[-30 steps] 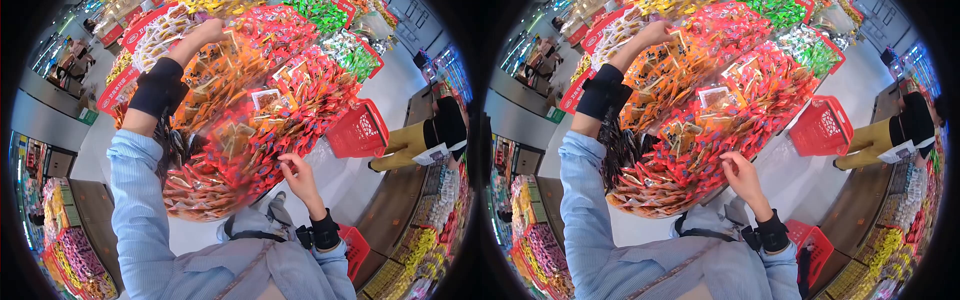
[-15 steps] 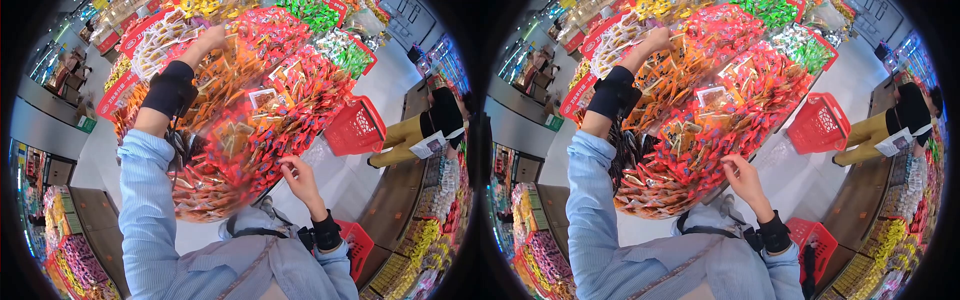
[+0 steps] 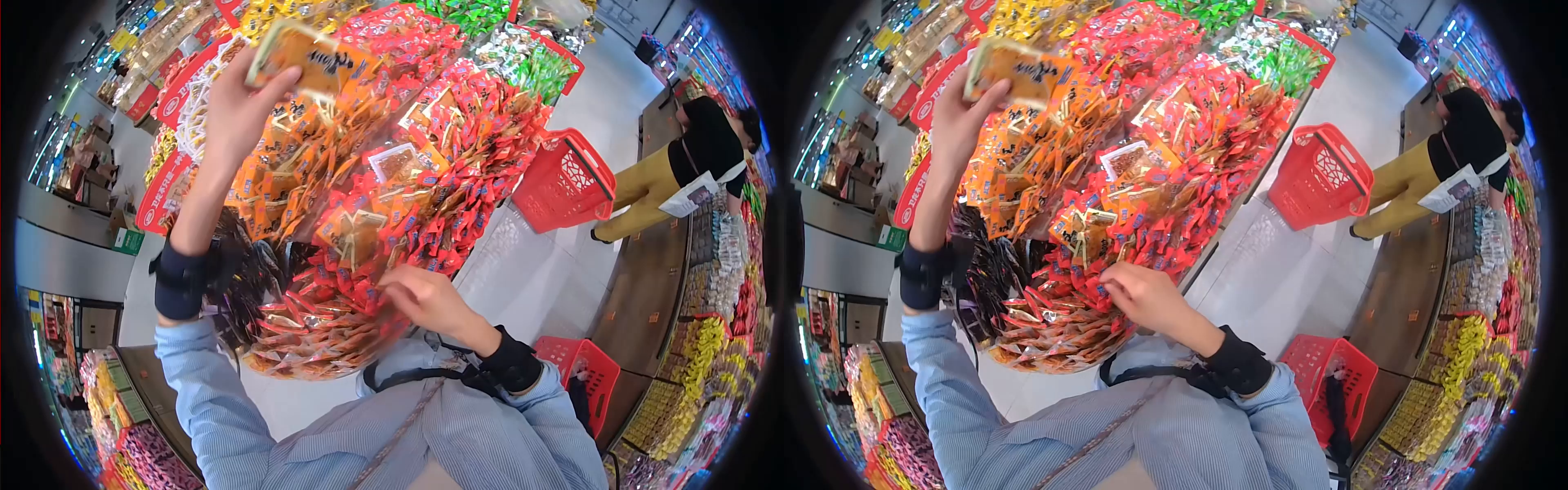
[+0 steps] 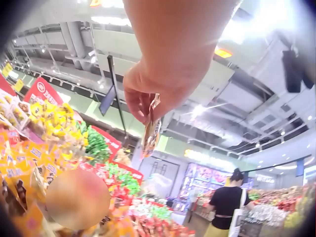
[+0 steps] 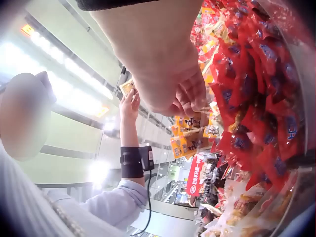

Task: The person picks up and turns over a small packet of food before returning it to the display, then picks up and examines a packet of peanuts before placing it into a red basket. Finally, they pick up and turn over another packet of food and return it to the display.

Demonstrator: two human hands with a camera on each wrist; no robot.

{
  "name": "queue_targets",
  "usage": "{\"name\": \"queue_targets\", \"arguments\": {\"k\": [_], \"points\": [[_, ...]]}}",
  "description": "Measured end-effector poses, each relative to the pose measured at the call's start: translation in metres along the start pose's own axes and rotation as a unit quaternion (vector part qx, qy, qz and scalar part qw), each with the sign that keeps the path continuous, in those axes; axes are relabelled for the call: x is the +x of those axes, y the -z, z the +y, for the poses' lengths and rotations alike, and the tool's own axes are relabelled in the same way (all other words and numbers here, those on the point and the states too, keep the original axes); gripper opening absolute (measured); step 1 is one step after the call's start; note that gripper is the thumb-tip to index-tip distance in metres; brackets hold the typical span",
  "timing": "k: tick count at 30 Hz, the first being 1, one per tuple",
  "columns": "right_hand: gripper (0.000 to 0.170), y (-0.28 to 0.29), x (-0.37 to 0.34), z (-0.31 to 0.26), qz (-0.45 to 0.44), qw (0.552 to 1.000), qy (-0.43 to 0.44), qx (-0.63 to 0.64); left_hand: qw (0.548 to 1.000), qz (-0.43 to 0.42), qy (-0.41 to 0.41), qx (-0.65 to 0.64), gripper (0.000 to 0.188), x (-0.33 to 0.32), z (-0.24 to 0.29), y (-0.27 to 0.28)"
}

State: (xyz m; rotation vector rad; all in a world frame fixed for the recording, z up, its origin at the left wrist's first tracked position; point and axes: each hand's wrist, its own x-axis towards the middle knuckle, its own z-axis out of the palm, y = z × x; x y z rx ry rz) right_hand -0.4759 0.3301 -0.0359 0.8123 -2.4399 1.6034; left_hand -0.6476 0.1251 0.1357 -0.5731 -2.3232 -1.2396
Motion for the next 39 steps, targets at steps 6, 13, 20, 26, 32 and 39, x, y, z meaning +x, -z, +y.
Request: {"name": "queue_targets", "arguments": {"k": [6, 13, 20, 26, 32, 39], "points": [[0.016, -0.002, 0.016, -0.015, -0.006, 0.998, 0.045, 0.044, 0.870, -0.025, 0.314, -0.379, 0.035, -0.112, 0.008, 0.000], [0.019, 0.013, 0.028, -0.022, -0.033, 0.979, -0.107, 0.173, 0.776, -0.092, 0.462, -0.420, 0.036, -0.159, -0.007, -0.028], [0.029, 0.012, 0.028, -0.014, 0.065, 0.908, -0.240, 0.338, 0.748, -0.164, 0.460, -0.450, 0.047, -0.165, 0.003, -0.055], [0.027, 0.007, 0.022, 0.007, 0.097, 0.882, -0.271, 0.373, 0.747, -0.234, 0.469, -0.409, 0.044, -0.187, -0.012, -0.060], [0.020, 0.019, 0.021, 0.015, 0.128, 0.846, -0.264, 0.445, 0.718, -0.314, 0.458, -0.419, 0.029, -0.193, -0.006, -0.057], [0.017, 0.021, 0.023, 0.021, 0.113, 0.850, -0.285, 0.429, 0.718, -0.344, 0.433, -0.423, 0.029, -0.202, -0.011, -0.059]]}}
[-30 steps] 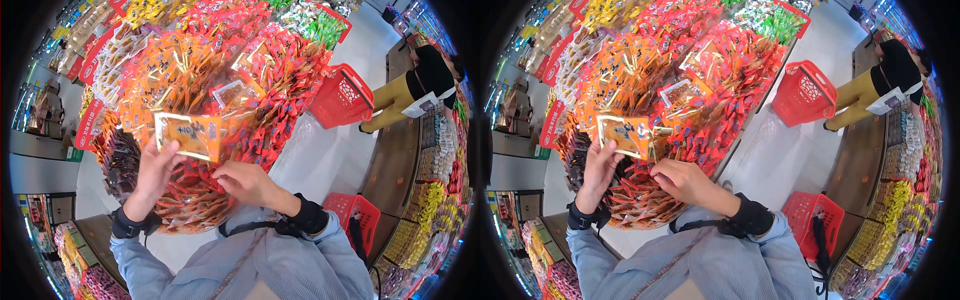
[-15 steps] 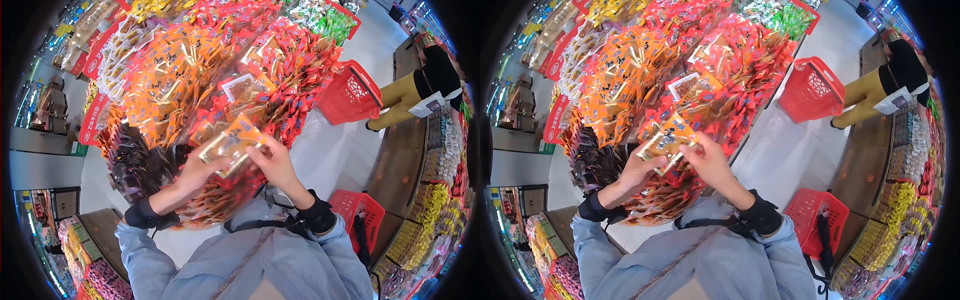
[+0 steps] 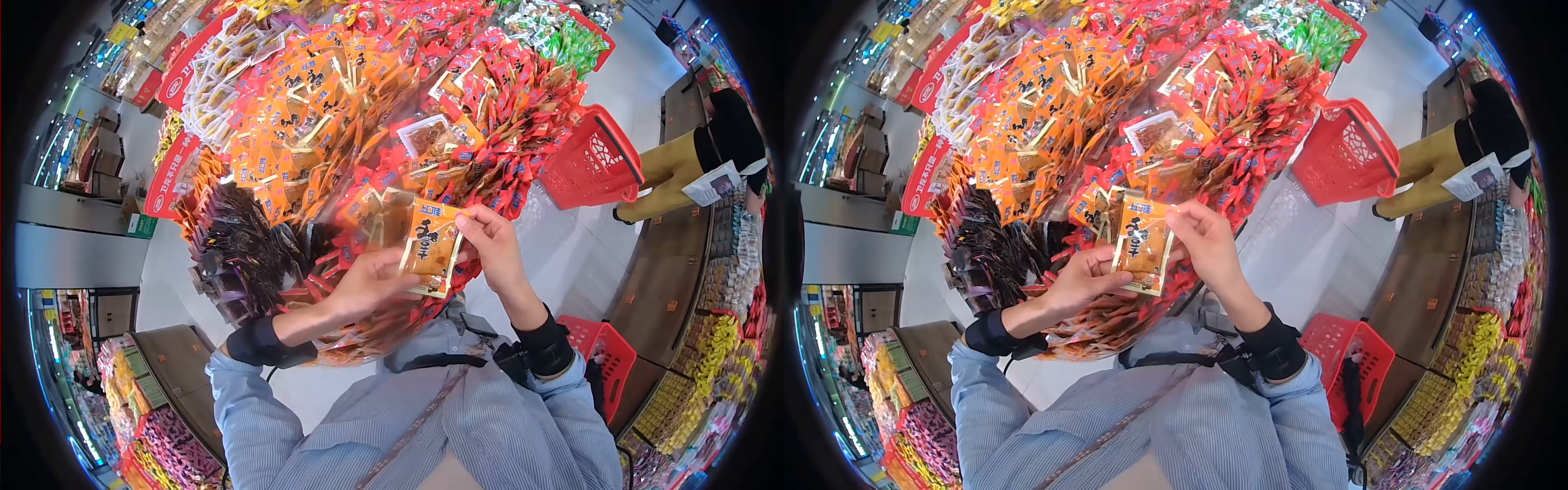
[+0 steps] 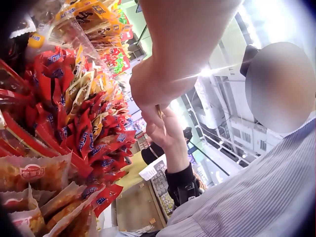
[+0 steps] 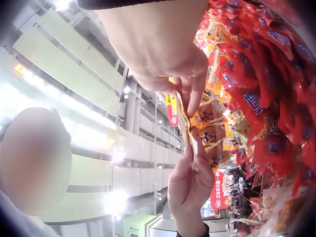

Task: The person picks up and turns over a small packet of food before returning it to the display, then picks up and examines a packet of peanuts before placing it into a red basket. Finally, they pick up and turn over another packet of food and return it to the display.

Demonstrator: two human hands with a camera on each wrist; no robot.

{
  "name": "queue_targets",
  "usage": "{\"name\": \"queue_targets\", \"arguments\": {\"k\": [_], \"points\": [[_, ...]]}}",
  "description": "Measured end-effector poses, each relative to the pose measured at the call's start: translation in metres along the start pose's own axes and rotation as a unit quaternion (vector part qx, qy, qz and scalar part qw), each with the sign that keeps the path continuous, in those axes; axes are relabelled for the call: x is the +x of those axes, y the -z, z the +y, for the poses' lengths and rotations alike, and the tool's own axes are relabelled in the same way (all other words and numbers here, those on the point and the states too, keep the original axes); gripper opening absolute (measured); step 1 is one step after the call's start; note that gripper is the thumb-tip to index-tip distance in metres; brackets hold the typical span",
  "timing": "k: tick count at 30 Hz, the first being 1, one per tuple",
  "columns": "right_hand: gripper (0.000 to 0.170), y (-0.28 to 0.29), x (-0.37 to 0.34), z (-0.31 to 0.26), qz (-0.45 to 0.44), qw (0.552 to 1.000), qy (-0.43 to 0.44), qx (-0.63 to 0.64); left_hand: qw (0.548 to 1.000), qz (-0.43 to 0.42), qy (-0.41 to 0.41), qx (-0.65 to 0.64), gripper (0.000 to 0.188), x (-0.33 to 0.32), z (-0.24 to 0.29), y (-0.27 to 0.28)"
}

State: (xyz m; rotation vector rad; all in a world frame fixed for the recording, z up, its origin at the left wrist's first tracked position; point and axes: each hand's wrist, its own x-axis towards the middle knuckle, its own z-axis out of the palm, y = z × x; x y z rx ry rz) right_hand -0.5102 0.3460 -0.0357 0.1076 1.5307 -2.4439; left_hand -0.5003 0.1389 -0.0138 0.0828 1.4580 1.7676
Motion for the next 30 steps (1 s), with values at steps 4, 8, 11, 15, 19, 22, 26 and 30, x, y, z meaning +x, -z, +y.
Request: {"name": "queue_targets", "arguments": {"k": [4, 8, 11, 15, 19, 22, 26, 30], "points": [[0.016, -0.0006, 0.0019, 0.0035, 0.004, 1.000, -0.012, 0.009, 1.000, 0.000, 0.020, -0.016, 0.030, -0.0039, 0.0058, -0.0023], [0.016, -0.0041, 0.0015, 0.0015, 0.011, 1.000, -0.020, 0.013, 1.000, -0.008, 0.020, -0.021, 0.030, -0.0049, 0.0046, -0.0008], [0.016, -0.0036, 0.0024, 0.0026, 0.009, 1.000, -0.023, 0.007, 0.999, -0.006, 0.034, -0.024, 0.031, -0.0068, 0.0075, -0.0031], [0.016, -0.0038, 0.0024, 0.0027, 0.001, 1.000, -0.029, 0.007, 0.999, -0.013, 0.012, -0.038, 0.031, -0.0081, 0.0047, -0.0032], [0.016, -0.0050, 0.0025, 0.0026, 0.001, 0.999, -0.033, 0.004, 0.999, -0.014, 0.013, -0.039, 0.031, -0.0090, 0.0046, -0.0023], [0.016, -0.0049, 0.0028, 0.0036, 0.000, 0.999, -0.034, 0.006, 0.999, -0.013, 0.019, -0.039, 0.031, -0.0089, 0.0040, -0.0015], [0.016, -0.0056, 0.0016, 0.0023, -0.001, 0.999, -0.032, 0.002, 0.999, -0.011, 0.024, -0.047, 0.031, -0.0095, 0.0041, -0.0017], [0.017, -0.0035, 0.0015, 0.0046, -0.008, 0.999, -0.031, -0.002, 0.999, -0.008, 0.025, -0.044, 0.031, -0.0097, 0.0018, -0.0011]]}}
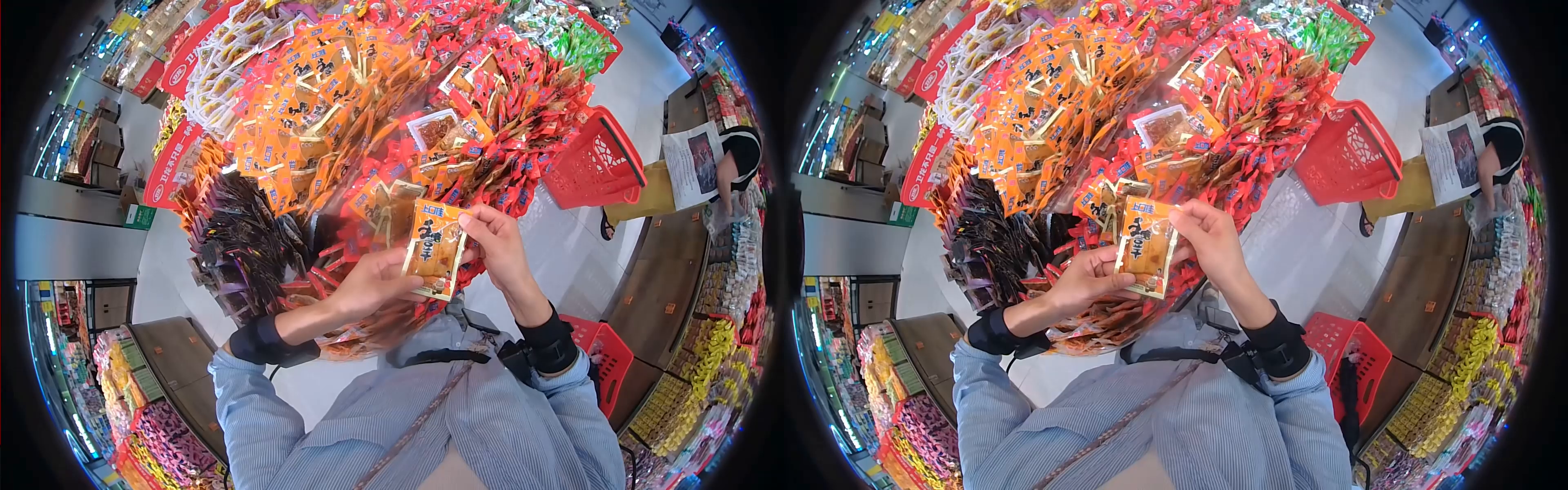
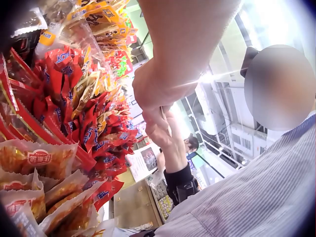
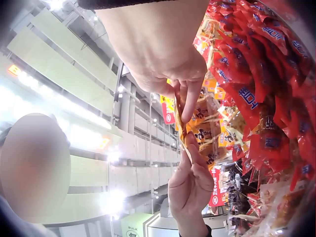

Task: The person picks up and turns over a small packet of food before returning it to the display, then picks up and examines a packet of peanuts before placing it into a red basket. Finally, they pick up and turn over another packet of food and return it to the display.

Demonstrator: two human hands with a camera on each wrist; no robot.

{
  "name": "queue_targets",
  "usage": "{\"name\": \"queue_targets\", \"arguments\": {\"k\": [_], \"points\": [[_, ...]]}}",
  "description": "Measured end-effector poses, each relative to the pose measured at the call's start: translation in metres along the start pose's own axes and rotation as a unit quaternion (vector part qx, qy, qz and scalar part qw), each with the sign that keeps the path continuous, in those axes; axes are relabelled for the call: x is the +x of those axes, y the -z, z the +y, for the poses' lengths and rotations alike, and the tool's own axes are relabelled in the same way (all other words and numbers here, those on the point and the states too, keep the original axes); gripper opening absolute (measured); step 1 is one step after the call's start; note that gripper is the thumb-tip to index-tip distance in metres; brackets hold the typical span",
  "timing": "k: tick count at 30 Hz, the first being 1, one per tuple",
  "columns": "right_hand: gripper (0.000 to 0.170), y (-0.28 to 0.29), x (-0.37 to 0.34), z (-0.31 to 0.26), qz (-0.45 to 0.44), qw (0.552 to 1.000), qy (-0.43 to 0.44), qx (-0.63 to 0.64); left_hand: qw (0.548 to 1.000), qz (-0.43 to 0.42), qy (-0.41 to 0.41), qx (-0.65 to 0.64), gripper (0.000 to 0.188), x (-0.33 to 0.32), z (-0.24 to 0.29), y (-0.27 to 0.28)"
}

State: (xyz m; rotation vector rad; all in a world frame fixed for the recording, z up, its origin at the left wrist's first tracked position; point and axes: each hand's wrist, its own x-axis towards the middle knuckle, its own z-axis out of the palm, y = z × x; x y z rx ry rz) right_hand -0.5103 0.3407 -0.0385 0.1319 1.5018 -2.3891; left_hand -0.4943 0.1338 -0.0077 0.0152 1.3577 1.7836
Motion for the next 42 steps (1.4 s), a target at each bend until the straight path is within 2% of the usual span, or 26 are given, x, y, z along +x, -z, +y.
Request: {"name": "queue_targets", "arguments": {"k": [10, 13, 16, 20, 22, 24, 25, 28, 29, 32, 33, 34, 36, 38, 39, 40, 42], "points": [[0.014, -0.010, 0.002, -0.002, -0.003, 1.000, 0.008, -0.028, 1.000, -0.016, -0.027, 0.003, 0.034, -0.003, -0.002, 0.010], [0.012, -0.012, 0.002, 0.001, -0.019, 0.999, 0.004, -0.040, 0.999, 0.000, -0.035, 0.017, 0.034, -0.004, -0.003, 0.013], [0.008, -0.015, 0.004, -0.001, -0.052, 0.997, -0.011, -0.051, 0.999, 0.023, -0.031, -0.023, 0.028, -0.007, -0.005, 0.016], [0.007, -0.019, 0.011, -0.005, -0.088, 0.994, -0.024, -0.051, 0.998, 0.044, -0.039, 0.027, 0.030, -0.008, -0.009, 0.023], [0.008, -0.020, 0.015, -0.011, -0.104, 0.991, -0.046, -0.068, 0.990, 0.077, -0.042, 0.113, 0.028, -0.009, -0.009, 0.024], [0.010, -0.017, 0.020, -0.016, -0.145, 0.978, -0.039, -0.144, 0.982, 0.103, -0.049, 0.153, 0.028, -0.008, -0.008, 0.021], [0.011, -0.015, 0.023, -0.019, -0.166, 0.969, -0.036, -0.182, 0.969, 0.119, -0.047, 0.212, 0.026, -0.008, -0.007, 0.020], [0.012, -0.010, 0.030, -0.034, -0.212, 0.954, -0.039, -0.207, 0.941, 0.153, -0.020, 0.301, 0.024, -0.006, 0.002, 0.012], [0.012, -0.009, 0.032, -0.042, -0.223, 0.951, -0.039, -0.209, 0.936, 0.165, -0.007, 0.309, 0.023, -0.005, 0.008, 0.006], [0.012, 0.006, 0.046, -0.048, -0.242, 0.951, -0.033, -0.188, 0.942, 0.187, -0.059, 0.273, 0.024, 0.000, 0.013, -0.001], [0.012, 0.012, 0.051, -0.054, -0.236, 0.955, -0.029, -0.176, 0.939, 0.190, -0.112, 0.265, 0.025, 0.003, 0.018, -0.003], [0.013, 0.021, 0.059, -0.061, -0.228, 0.938, 0.068, -0.253, 0.949, 0.206, -0.105, 0.215, 0.024, 0.002, 0.024, -0.007], [0.013, 0.034, 0.071, -0.080, -0.193, 0.966, 0.040, -0.166, 0.940, 0.227, -0.149, 0.204, 0.024, 0.005, 0.037, -0.009], [0.013, 0.051, 0.084, -0.102, -0.147, 0.976, 0.047, -0.152, 0.916, 0.243, -0.183, 0.260, 0.025, 0.006, 0.054, -0.011], [0.013, 0.060, 0.091, -0.108, -0.131, 0.978, 0.089, -0.137, 0.909, 0.256, -0.181, 0.276, 0.025, 0.007, 0.065, -0.013], [0.013, 0.067, 0.097, -0.117, -0.105, 0.980, 0.093, -0.142, 0.900, 0.269, -0.179, 0.291, 0.025, 0.009, 0.073, -0.014], [0.012, 0.082, 0.104, -0.127, -0.092, 0.986, 0.104, -0.092, 0.864, 0.281, -0.239, 0.343, 0.022, 0.016, 0.087, -0.014]]}}
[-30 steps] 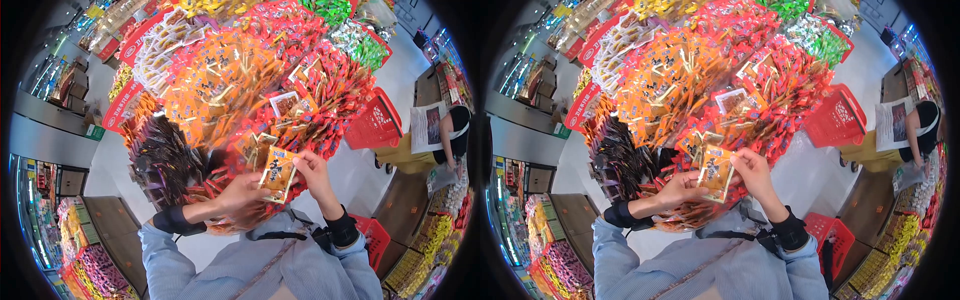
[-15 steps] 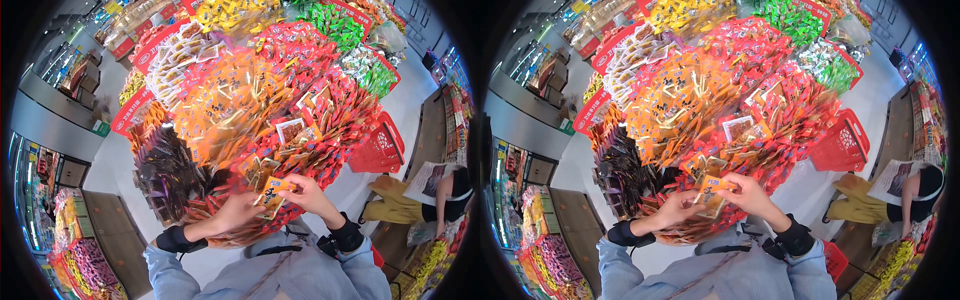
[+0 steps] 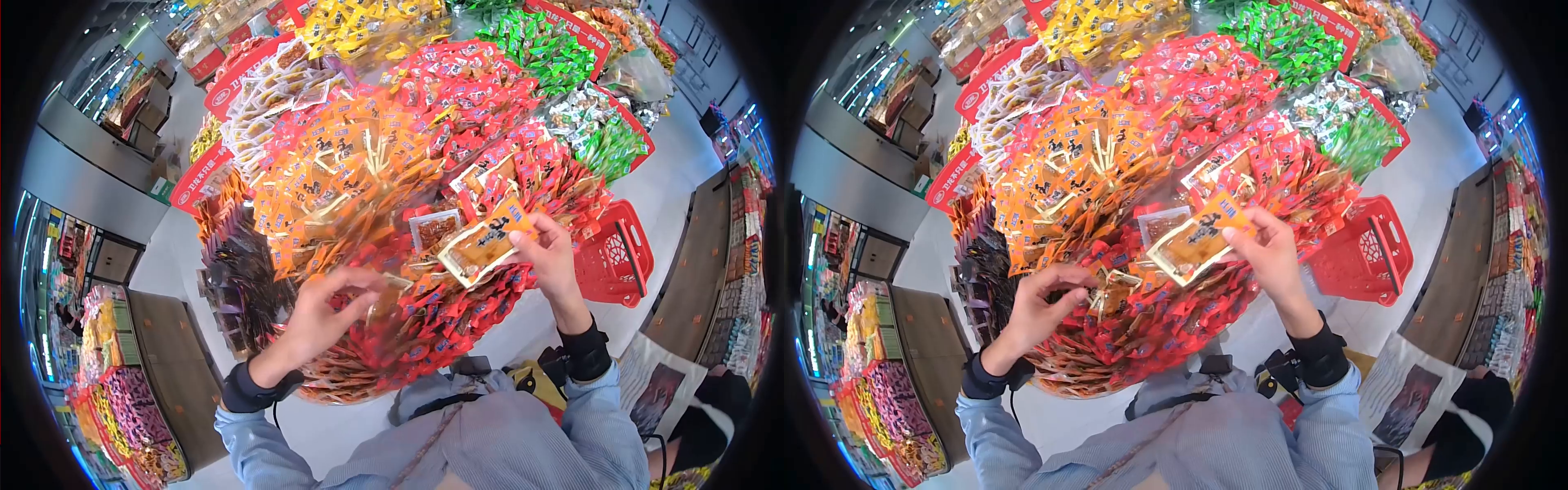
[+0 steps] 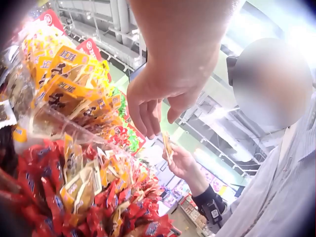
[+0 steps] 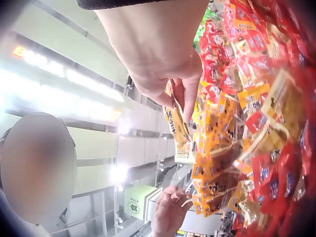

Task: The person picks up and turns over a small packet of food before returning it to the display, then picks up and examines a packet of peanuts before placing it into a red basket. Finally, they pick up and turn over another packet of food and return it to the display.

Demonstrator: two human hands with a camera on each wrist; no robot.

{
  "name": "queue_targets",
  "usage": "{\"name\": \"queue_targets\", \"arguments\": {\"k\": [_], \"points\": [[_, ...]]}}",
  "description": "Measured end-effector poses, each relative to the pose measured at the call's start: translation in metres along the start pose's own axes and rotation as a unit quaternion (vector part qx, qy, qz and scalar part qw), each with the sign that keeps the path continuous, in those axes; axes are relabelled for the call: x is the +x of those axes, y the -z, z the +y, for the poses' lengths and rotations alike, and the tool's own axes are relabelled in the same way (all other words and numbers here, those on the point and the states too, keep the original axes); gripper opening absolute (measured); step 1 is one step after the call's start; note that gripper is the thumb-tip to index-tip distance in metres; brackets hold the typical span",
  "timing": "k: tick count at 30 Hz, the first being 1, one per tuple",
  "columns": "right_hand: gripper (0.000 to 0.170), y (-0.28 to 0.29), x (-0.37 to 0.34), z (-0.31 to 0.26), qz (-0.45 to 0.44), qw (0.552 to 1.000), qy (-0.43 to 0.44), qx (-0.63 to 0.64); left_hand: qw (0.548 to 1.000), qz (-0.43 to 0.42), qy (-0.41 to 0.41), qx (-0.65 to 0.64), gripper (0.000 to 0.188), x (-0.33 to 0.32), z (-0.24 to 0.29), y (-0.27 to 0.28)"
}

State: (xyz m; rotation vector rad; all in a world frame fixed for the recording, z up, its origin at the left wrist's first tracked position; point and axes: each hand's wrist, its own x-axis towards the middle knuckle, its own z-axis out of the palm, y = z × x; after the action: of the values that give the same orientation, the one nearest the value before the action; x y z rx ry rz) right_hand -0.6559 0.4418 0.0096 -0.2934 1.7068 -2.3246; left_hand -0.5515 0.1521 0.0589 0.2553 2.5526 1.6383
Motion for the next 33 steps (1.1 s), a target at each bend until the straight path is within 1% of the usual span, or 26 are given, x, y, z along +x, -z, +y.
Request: {"name": "queue_targets", "arguments": {"k": [4, 6, 8, 11, 14, 15, 18, 19, 23, 26, 27, 31, 33], "points": [[0.012, 0.015, 0.009, -0.003, 0.024, 1.000, -0.002, 0.002, 0.994, 0.049, -0.035, 0.090, 0.020, 0.030, 0.032, 0.004], [0.012, 0.017, 0.016, -0.002, 0.034, 0.999, -0.012, -0.006, 0.987, 0.077, -0.020, 0.138, 0.020, 0.043, 0.035, 0.008], [0.010, 0.015, 0.024, -0.002, 0.031, 0.999, -0.013, -0.013, 0.952, 0.092, -0.067, 0.285, 0.022, 0.058, 0.035, 0.014], [0.009, 0.011, 0.033, -0.004, 0.029, 0.999, -0.005, -0.015, 0.924, 0.121, -0.119, 0.343, 0.023, 0.072, 0.016, 0.030], [0.008, 0.009, 0.038, -0.003, 0.036, 0.999, 0.002, -0.017, 0.930, 0.145, -0.107, 0.319, 0.023, 0.072, 0.016, 0.042], [0.008, 0.009, 0.039, -0.002, 0.038, 0.999, 0.005, -0.016, 0.926, 0.148, -0.113, 0.328, 0.022, 0.073, 0.014, 0.046], [0.008, 0.009, 0.041, 0.000, 0.039, 0.999, 0.008, -0.015, 0.929, 0.156, -0.097, 0.322, 0.022, 0.074, 0.014, 0.053], [0.008, 0.008, 0.042, -0.001, 0.037, 0.999, 0.006, -0.017, 0.926, 0.152, -0.115, 0.325, 0.022, 0.077, 0.013, 0.057], [0.009, 0.008, 0.054, -0.008, 0.033, 0.998, 0.017, -0.051, 0.922, 0.145, -0.092, 0.348, 0.024, 0.092, 0.009, 0.069], [0.011, 0.003, 0.068, -0.023, 0.016, 0.997, 0.032, -0.064, 0.921, 0.123, -0.080, 0.360, 0.027, 0.106, 0.007, 0.075], [0.012, 0.001, 0.074, -0.030, 0.009, 0.996, 0.036, -0.077, 0.927, 0.118, -0.060, 0.350, 0.030, 0.110, 0.004, 0.076], [0.015, -0.002, 0.108, -0.035, 0.003, 0.994, 0.042, -0.099, 0.929, 0.074, -0.052, 0.359, 0.036, 0.120, -0.007, 0.078], [0.015, -0.004, 0.121, -0.035, -0.008, 0.994, 0.030, -0.106, 0.943, 0.057, -0.023, 0.326, 0.036, 0.121, -0.012, 0.079]]}}
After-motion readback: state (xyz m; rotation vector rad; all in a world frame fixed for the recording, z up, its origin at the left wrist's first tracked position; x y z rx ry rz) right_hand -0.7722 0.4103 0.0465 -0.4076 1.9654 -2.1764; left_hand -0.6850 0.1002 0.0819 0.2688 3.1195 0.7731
